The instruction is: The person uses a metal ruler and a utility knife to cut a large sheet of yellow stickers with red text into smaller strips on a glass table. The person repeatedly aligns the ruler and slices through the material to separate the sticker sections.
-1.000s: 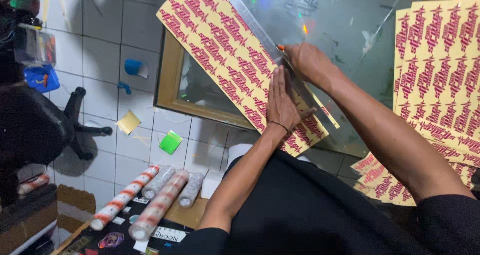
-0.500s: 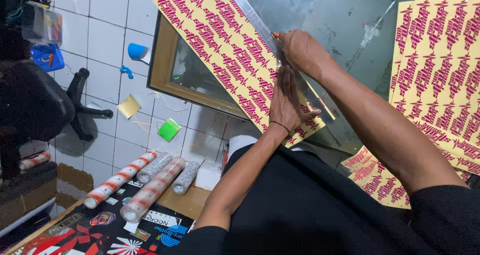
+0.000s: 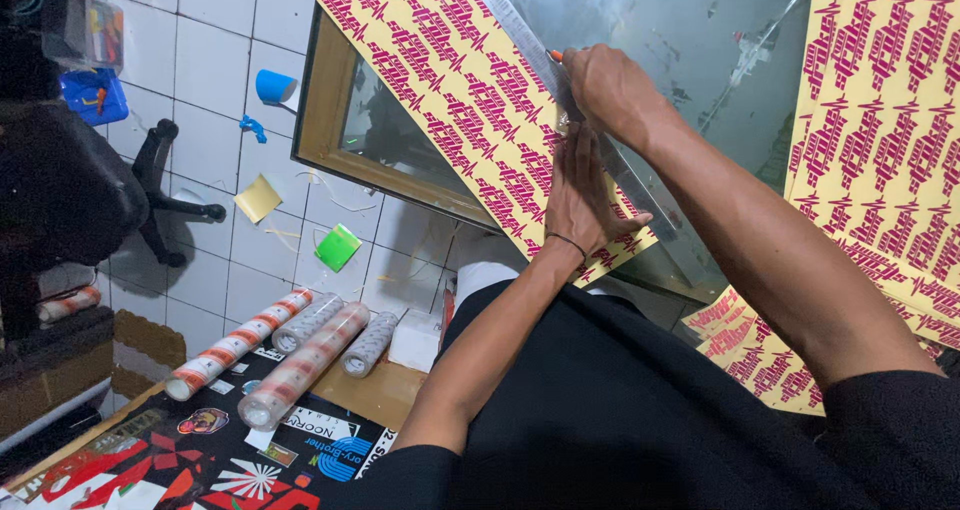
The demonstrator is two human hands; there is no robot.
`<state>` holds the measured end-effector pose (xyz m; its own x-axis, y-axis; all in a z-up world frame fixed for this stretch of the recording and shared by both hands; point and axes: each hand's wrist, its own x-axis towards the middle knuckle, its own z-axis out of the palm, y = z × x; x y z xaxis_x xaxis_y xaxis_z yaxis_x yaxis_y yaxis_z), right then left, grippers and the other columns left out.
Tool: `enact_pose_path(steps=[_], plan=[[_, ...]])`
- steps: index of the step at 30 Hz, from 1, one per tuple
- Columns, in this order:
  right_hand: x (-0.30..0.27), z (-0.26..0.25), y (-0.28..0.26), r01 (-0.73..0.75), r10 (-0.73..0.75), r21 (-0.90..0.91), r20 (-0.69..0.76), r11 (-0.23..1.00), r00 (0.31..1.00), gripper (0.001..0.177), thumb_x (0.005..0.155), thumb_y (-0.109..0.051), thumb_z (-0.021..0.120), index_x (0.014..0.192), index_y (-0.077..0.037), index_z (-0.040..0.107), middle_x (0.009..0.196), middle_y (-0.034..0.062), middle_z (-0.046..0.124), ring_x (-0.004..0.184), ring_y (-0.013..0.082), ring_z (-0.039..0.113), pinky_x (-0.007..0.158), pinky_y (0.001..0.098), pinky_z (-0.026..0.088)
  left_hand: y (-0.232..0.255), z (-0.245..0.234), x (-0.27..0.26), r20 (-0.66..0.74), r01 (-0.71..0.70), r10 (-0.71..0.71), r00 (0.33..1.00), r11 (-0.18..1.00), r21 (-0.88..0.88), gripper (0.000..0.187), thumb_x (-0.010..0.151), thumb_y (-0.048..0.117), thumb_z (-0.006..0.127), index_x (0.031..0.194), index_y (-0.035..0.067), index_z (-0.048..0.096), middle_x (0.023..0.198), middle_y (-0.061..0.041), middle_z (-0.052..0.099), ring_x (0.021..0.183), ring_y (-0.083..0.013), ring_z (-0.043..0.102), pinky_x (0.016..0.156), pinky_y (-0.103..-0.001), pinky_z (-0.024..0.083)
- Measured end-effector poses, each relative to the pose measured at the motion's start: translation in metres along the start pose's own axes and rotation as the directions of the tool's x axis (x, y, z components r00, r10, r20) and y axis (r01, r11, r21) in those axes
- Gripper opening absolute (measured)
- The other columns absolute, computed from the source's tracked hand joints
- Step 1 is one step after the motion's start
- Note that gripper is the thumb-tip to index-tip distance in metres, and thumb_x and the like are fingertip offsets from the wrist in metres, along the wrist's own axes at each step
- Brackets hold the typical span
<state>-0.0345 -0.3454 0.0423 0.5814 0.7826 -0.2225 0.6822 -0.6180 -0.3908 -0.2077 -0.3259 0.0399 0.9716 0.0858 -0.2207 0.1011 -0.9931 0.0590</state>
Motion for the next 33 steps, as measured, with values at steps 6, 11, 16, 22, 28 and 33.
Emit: enact_pose_path(steps=[6, 11, 16, 22, 28, 33], plan=[[-0.004, -0.016, -0.009, -0.047, 0.036, 0.223, 0.051, 0.974, 0.998, 0.027, 0.105, -0.006, 0.035, 0.095, 0.002, 0.058, 0.062, 0.0176, 0.047, 0.044, 0.0311, 0.036, 0.042, 0.0474, 0.025, -0.002, 0.006, 0.000, -0.096, -0.024, -0.001, 0.995, 0.964, -0.264, 0.140, 0.065, 0.092, 0.052, 0.152, -0.010, 0.011, 0.161, -0.024, 0.008, 0.153, -0.0353, 0.007, 0.128, -0.047, 0.009], [-0.004, -0.019, -0.012, -0.057, 0.047, 0.163, 0.061, 0.985, 0.997, 0.022, 0.103, -0.006, 0.040, 0.085, 0.000, 0.052, 0.061, 0.0187, 0.047, 0.046, 0.0331, 0.040, 0.044, 0.0472, 0.027, -0.002, 0.007, 0.000, -0.132, -0.033, -0.012, 0.991, 0.943, -0.332, 0.138, 0.064, 0.088, 0.055, 0.150, -0.012, 0.013, 0.160, -0.023, 0.011, 0.153, -0.0355, 0.007, 0.128, -0.049, 0.011], [-0.006, -0.018, -0.012, -0.054, 0.047, 0.128, 0.051, 0.990, 0.998, 0.022, 0.103, -0.005, 0.039, 0.087, 0.001, 0.054, 0.059, 0.0195, 0.048, 0.045, 0.0364, 0.044, 0.043, 0.0491, 0.030, 0.000, 0.000, 0.001, -0.089, -0.008, -0.016, 0.996, 0.966, -0.257, 0.144, 0.061, 0.090, 0.063, 0.150, -0.012, 0.015, 0.160, -0.022, 0.013, 0.153, -0.0346, 0.006, 0.128, -0.047, 0.010], [-0.018, -0.021, -0.029, -0.084, 0.075, 0.184, 0.055, 0.979, 0.996, 0.026, 0.111, -0.003, 0.029, 0.094, 0.003, 0.047, 0.070, 0.0149, 0.054, 0.055, 0.0319, 0.056, 0.046, 0.0446, 0.048, -0.002, -0.023, 0.005, 0.021, 0.017, -0.015, 1.000, 0.998, -0.055, 0.141, 0.063, 0.098, 0.052, 0.152, -0.005, 0.017, 0.159, -0.024, 0.020, 0.151, -0.0334, 0.012, 0.125, -0.044, 0.009], [-0.033, -0.001, -0.016, 0.060, -0.048, 0.158, -0.077, 0.986, 0.996, 0.036, 0.093, 0.002, 0.040, 0.128, 0.007, 0.045, 0.082, 0.0292, 0.059, 0.062, 0.0558, 0.056, 0.048, 0.0616, 0.040, -0.001, -0.031, -0.001, 0.120, 0.014, -0.018, 0.993, 0.999, 0.033, 0.134, 0.068, 0.100, 0.016, 0.156, 0.000, 0.005, 0.163, -0.022, 0.008, 0.152, -0.0327, 0.000, 0.123, -0.048, -0.003], [-0.095, -0.032, -0.039, -0.051, 0.057, 0.205, -0.024, 0.977, 0.998, 0.029, 0.100, -0.009, 0.033, 0.120, -0.001, 0.053, 0.094, 0.0329, 0.059, 0.078, 0.0610, 0.060, 0.063, 0.0706, 0.049, 0.005, -0.035, -0.001, 0.194, 0.067, -0.085, 0.977, 0.993, 0.098, 0.086, 0.081, 0.049, 0.054, 0.153, 0.009, 0.032, 0.165, -0.015, 0.007, 0.153, -0.0314, -0.003, 0.127, -0.044, -0.001]])
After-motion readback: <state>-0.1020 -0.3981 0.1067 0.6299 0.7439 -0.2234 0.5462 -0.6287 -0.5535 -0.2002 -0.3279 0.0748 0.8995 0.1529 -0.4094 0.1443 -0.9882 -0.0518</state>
